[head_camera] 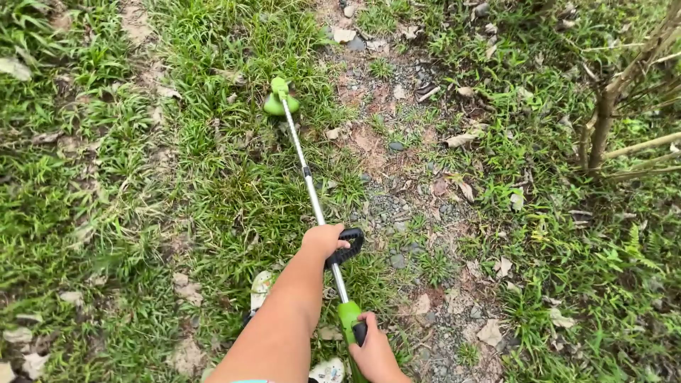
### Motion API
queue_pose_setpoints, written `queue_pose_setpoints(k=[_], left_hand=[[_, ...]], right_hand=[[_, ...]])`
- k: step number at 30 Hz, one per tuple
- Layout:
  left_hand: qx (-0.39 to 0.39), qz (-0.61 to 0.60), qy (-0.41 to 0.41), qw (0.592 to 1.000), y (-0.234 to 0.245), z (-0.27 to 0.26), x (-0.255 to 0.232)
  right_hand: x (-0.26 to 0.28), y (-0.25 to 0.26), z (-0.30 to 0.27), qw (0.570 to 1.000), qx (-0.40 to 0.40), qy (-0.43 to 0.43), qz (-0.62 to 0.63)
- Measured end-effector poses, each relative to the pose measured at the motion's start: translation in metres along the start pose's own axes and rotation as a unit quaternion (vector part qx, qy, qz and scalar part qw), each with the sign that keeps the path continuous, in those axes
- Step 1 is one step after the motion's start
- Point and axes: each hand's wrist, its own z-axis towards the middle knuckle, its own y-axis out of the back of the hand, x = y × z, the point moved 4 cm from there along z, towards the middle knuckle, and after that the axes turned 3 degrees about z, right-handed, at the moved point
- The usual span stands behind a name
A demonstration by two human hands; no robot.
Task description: Trimming grass along a dirt path using a battery-powered string trimmer.
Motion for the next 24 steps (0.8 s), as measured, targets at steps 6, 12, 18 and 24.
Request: queue_pose_setpoints(k=[6, 12, 18, 24], left_hand=[[0.011, 0.038, -0.029, 0.999, 0.022, 0.013, -0.001], [0.028, 0.064, -0.052, 0.996, 0.032, 0.036, -0.008], [0.041, 0.048, -0.059, 0.996, 0.056, 0.036, -0.011], [0.023, 0.049, -0.066, 0.996, 0.064, 0.049, 0.01]], right_hand=[[0.021, -0.007, 0.006, 0.999, -0.035, -0.008, -0.014], [0.037, -0.008, 0.01, 0.998, -0.068, -0.008, 0.016], [0.064, -0.004, 0.01, 0.996, -0.07, -0.024, 0.044], [0.073, -0.011, 0.024, 0.997, -0.059, -0.025, 0.031]])
